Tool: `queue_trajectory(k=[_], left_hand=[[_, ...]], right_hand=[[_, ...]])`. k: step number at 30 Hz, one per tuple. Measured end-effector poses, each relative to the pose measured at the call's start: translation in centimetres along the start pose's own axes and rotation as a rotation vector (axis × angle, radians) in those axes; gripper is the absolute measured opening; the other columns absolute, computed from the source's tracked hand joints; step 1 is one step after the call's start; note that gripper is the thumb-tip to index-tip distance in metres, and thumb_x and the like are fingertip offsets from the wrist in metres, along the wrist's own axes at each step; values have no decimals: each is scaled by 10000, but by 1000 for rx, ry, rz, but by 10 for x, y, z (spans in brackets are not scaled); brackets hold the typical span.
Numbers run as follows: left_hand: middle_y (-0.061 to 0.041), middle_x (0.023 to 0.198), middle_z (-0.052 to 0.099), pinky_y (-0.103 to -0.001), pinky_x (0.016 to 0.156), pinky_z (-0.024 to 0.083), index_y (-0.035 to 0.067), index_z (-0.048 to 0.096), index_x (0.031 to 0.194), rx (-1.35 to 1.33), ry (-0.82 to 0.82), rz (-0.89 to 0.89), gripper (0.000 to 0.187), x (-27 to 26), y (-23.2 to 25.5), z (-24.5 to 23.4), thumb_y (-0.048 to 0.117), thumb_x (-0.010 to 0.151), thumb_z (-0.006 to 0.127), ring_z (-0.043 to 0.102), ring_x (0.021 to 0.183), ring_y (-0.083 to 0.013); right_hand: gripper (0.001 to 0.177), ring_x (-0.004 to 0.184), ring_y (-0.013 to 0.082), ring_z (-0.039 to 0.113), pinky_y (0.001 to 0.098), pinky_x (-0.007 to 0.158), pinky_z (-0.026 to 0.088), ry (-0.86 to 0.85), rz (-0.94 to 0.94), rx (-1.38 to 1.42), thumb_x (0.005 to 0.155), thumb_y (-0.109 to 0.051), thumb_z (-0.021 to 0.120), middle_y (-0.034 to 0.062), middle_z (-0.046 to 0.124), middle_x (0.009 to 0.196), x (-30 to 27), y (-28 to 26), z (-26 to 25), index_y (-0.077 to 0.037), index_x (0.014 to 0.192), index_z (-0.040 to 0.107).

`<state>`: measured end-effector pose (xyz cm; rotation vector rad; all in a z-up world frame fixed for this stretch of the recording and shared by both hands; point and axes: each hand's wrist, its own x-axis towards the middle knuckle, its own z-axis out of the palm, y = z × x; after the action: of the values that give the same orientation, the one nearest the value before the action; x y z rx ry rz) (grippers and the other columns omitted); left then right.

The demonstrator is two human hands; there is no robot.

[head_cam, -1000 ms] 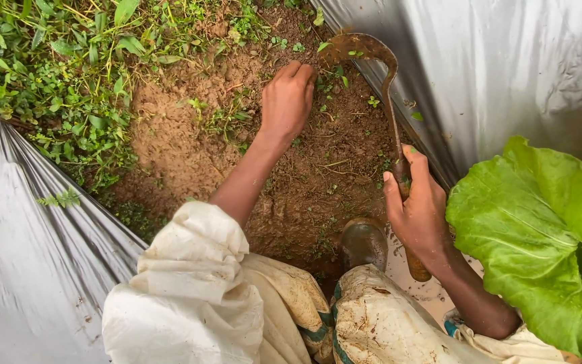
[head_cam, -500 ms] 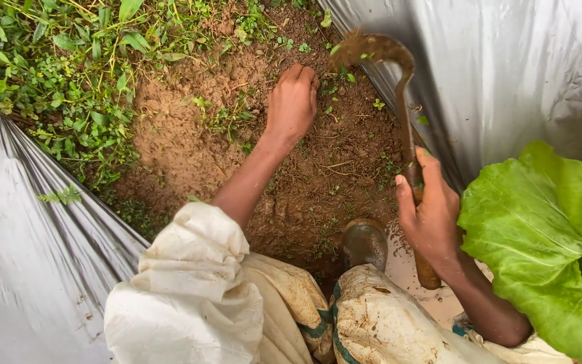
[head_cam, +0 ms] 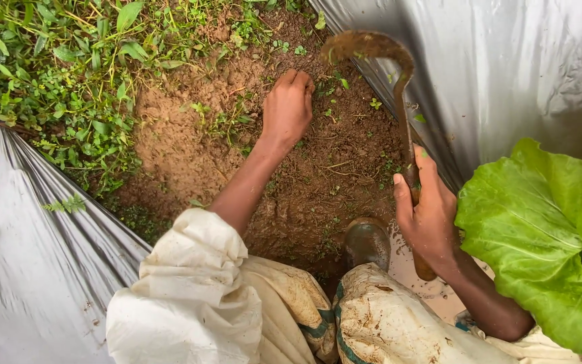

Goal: The person squats between two raised garden beds and uses a curved hoe to loosen the soil and remove weeds. They repeatedly strike the ground with the tool and pull out the uprooted weeds by hand, clearing the area between the plastic-covered beds.

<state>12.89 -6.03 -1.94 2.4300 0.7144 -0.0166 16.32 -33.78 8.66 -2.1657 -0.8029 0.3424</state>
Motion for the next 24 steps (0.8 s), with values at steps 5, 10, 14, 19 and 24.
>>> queue_trajectory(k=[5, 10, 14, 19, 24], left_hand=[[-82, 836, 616, -456, 709, 637, 55, 663, 924, 14, -9, 10, 161, -1, -3, 2, -70, 904, 564, 701, 808, -280], [-111, 904, 666, -342, 608, 692, 12, 669, 971, 29, 42, 53, 238, -3, -10, 7, -164, 843, 572, 688, 708, -234], [-117, 890, 656, -344, 610, 679, 11, 650, 943, -50, 66, 50, 183, -4, -7, 2, -126, 878, 549, 673, 694, -224], [-112, 939, 639, -289, 572, 641, 19, 591, 1007, -157, 83, 44, 159, -1, 3, 6, -99, 910, 548, 637, 690, -196], [-158, 1003, 656, -292, 590, 682, 9, 534, 1076, -292, 84, 73, 171, 6, 16, 9, -77, 941, 596, 697, 709, -218]], right_hand=[[457, 958, 555, 662, 550, 671, 585, -51, 32, 21, 1000, 24, 621, 429, 617, 1187, 5, 2, 3, 135, 1429, 510], [416, 638, 187, 610, 312, 479, 569, -152, 130, -42, 1042, 25, 592, 99, 625, 867, 4, -2, -10, 81, 1447, 514], [416, 831, 254, 591, 384, 755, 512, -28, 3, -40, 1075, -26, 561, 165, 616, 1030, 14, -25, -15, 112, 1462, 493], [416, 913, 269, 623, 387, 817, 523, -23, -21, -23, 1085, -54, 570, 187, 646, 1164, 14, -22, -17, 95, 1468, 499], [391, 807, 234, 585, 368, 730, 495, -5, -14, -42, 1085, -74, 574, 131, 634, 1007, 8, -11, -15, 77, 1443, 531]])
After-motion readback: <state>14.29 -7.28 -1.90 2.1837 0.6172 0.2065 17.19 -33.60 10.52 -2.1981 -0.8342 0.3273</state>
